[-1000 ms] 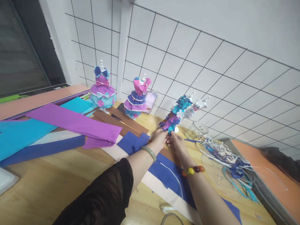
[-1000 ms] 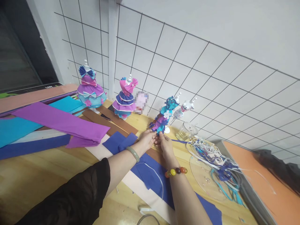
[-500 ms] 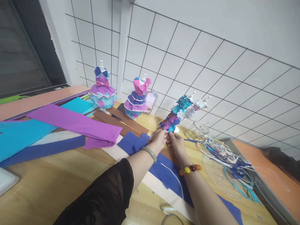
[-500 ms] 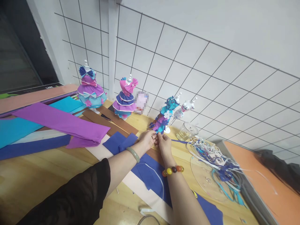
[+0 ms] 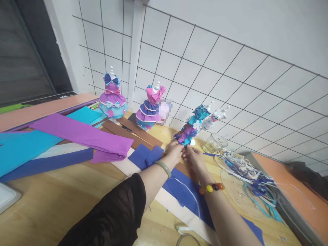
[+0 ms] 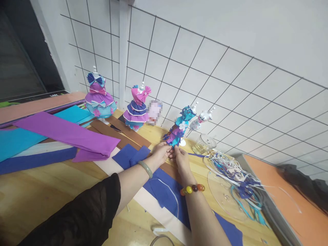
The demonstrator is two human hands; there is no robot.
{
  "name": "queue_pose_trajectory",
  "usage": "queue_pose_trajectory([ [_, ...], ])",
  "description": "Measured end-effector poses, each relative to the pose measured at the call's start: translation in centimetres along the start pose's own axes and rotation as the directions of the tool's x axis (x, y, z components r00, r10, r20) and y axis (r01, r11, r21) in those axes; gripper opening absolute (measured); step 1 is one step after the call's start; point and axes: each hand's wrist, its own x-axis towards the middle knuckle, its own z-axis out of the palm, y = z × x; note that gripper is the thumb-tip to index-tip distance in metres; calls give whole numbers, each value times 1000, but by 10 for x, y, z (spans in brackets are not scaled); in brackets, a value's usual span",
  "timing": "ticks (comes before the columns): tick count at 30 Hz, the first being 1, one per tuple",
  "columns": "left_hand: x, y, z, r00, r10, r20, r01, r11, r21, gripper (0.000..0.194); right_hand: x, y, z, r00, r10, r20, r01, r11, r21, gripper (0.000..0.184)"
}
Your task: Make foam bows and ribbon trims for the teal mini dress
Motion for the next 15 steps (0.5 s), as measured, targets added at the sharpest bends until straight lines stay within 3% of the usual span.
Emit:
queue_pose_trajectory([
  [2, 1, 0, 0, 1000, 9, -13, -9, 1000, -16, 18, 0, -2, -1, 994, -85, -68, 77, 991, -107, 36],
  [6, 1, 1, 0, 1000, 21, -23, -22, 999, -49, 21, 1, -8, -2, 934, -276, -227, 211, 939, -272, 31],
  [10, -1, 3, 2, 1000, 25, -15, -26, 997, -75, 21, 5, -11, 0, 933, -321, -163, 257, 911, -323, 22],
  [15, 0, 3, 1, 1000, 14, -12, -15, 995, -100, 18, 9, -8, 2, 947, -294, -127, 245, 920, -306, 19],
])
